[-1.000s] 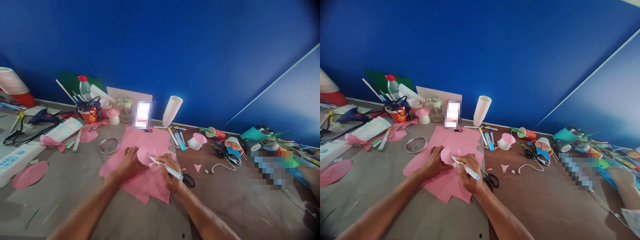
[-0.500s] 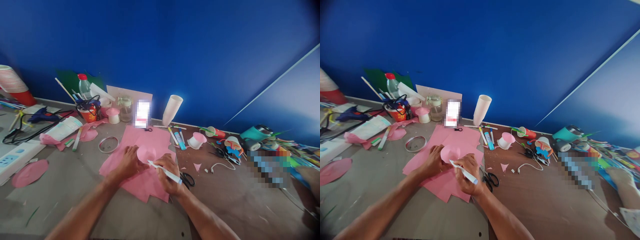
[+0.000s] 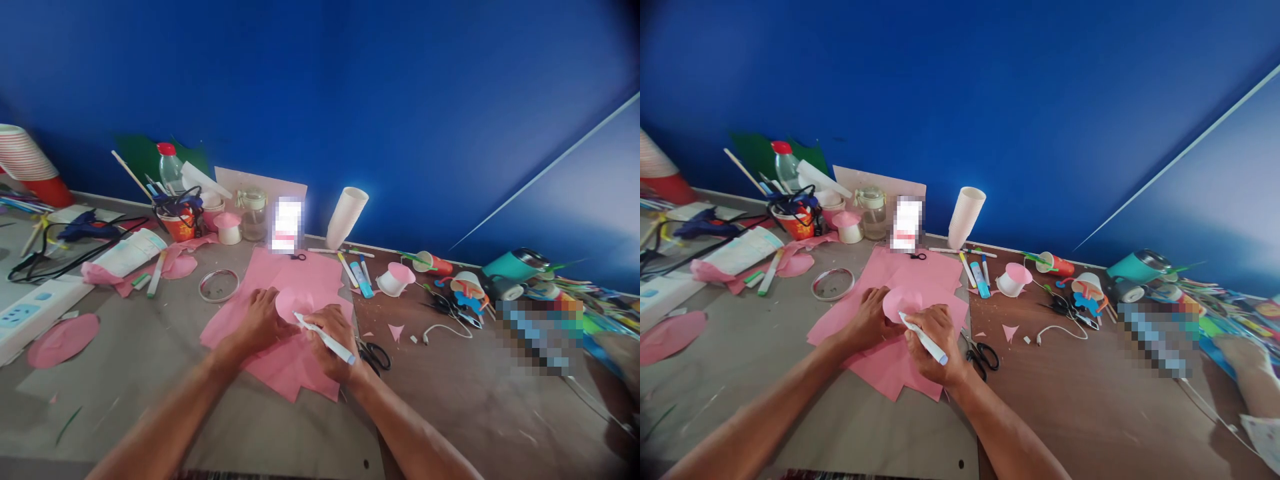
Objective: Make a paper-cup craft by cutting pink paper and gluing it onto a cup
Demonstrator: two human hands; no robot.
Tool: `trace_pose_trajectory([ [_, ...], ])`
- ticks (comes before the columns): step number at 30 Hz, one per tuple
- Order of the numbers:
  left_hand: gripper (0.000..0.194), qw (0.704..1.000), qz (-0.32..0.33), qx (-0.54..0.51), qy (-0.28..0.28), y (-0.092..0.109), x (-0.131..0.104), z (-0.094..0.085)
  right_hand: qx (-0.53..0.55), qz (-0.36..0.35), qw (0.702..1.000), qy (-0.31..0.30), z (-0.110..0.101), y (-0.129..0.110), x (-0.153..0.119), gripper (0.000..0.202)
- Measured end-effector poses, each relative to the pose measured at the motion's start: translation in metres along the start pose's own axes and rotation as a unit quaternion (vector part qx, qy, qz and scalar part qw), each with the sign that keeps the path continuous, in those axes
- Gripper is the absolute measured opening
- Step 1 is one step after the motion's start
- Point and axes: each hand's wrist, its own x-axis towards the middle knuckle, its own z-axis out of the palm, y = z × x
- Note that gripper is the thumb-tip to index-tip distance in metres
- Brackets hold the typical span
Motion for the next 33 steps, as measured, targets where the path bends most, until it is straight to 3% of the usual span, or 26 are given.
trace_pose_trajectory([
  [12,0.050,1.000,0.007,-0.008,0.002,-0.0017,0.0006,0.0009,-0.006,0.008,1.000,0.000,-0.0082,0.0013,0.0014,0.013],
  [33,0.050,1.000,0.005,0.012,-0.015,-0.0029,0.0015,0.0008,0.009,-0.002,1.000,-0.018,-0.0045,0.0022,0.0006,0.019],
])
